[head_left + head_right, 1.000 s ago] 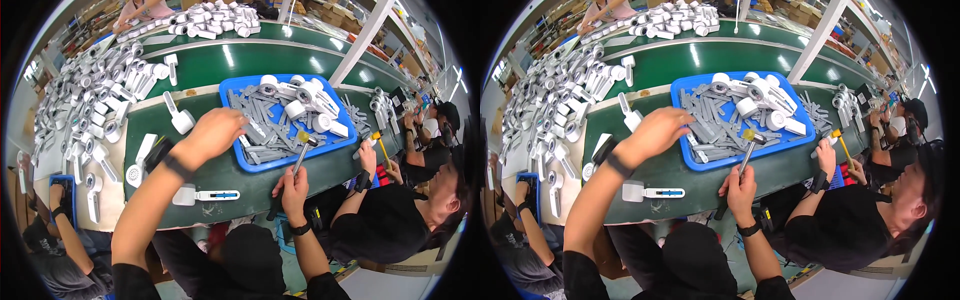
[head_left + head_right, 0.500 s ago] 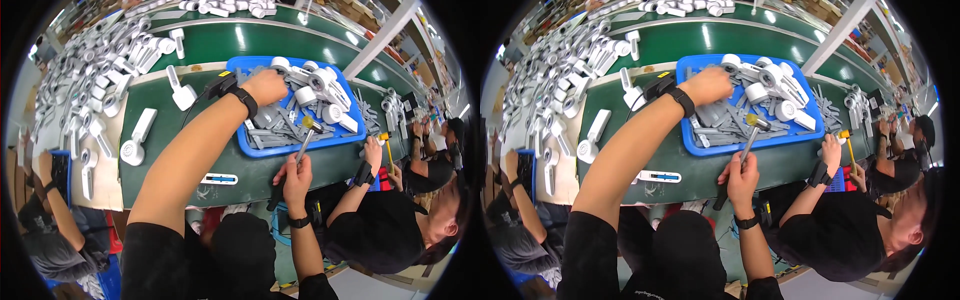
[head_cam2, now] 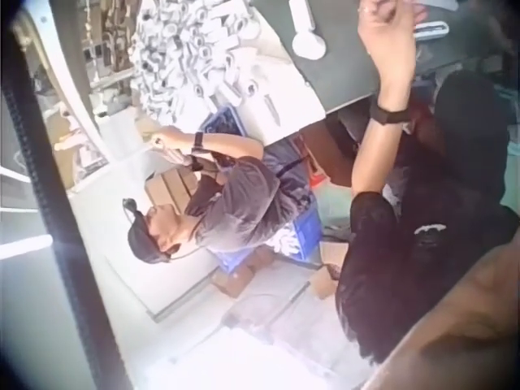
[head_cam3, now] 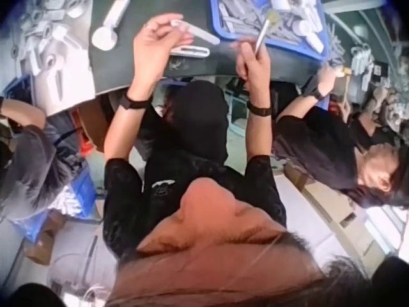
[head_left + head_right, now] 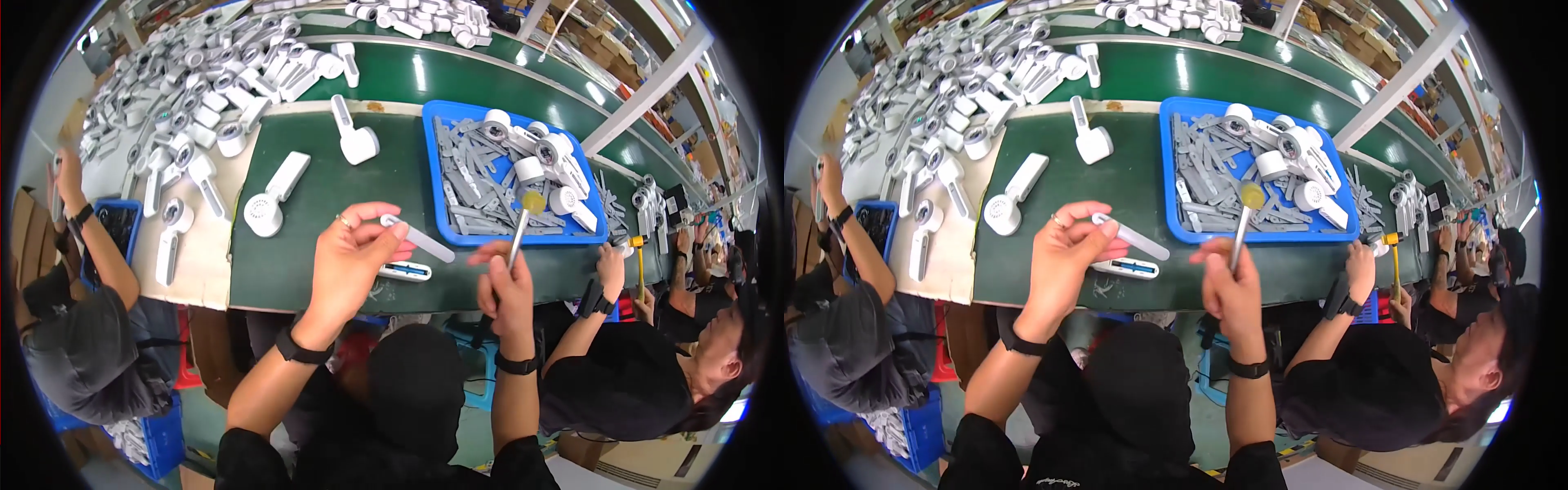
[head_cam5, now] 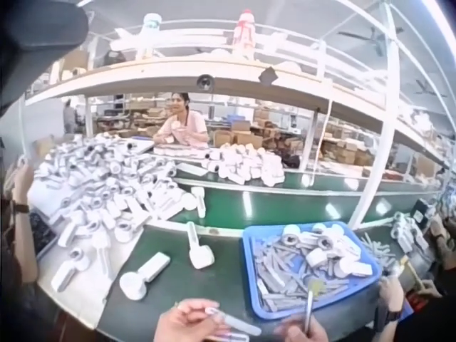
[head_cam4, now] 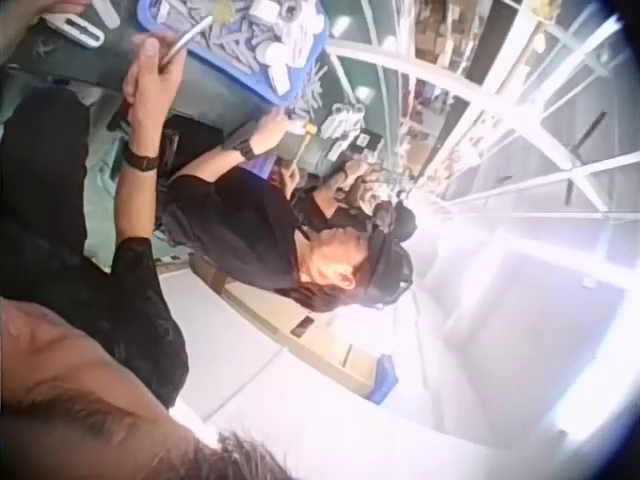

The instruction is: Manually assemble a circular component into a white plastic housing using a small hammer on a manufacturing line.

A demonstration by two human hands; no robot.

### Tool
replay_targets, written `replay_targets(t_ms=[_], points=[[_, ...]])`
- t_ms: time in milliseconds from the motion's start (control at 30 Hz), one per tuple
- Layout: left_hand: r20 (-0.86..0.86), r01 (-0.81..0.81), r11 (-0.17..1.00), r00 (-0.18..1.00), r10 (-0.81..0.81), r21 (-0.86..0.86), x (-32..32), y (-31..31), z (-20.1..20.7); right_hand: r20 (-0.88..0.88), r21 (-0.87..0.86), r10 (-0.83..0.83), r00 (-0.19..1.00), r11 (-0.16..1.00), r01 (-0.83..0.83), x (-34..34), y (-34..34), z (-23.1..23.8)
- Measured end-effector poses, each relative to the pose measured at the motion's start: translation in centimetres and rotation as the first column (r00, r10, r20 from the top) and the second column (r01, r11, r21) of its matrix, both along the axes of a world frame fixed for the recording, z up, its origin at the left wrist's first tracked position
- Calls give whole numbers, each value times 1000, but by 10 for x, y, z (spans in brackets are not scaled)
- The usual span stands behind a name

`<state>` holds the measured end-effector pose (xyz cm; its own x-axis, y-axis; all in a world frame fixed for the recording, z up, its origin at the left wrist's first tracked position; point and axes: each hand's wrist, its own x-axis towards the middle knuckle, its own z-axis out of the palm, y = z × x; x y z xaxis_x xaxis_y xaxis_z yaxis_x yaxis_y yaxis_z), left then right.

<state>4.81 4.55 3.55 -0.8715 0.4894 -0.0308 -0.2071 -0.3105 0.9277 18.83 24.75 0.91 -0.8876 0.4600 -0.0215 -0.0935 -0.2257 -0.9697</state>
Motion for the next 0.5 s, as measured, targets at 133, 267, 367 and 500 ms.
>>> replay_targets(t_ms=[133, 267, 367, 500], points=[[106, -34, 999, 994, 34, -5, 8, -12, -19, 101, 21, 97, 990, 995, -99, -22, -37, 7], [76, 32, 996, 997, -26, -81, 9, -22, -28, 138, 101, 100, 985, 988, -115, -28, -47, 1], [-796, -464, 816, 605, 8, -345, 1, -37, -25, 175, 171, 34, 984, 983, -65, -27, -39, -8], [-897, -466, 775, 324, -301, -428, -14, -58, -47, 225, 70, -67, 972, 996, 52, -27, -27, -13]])
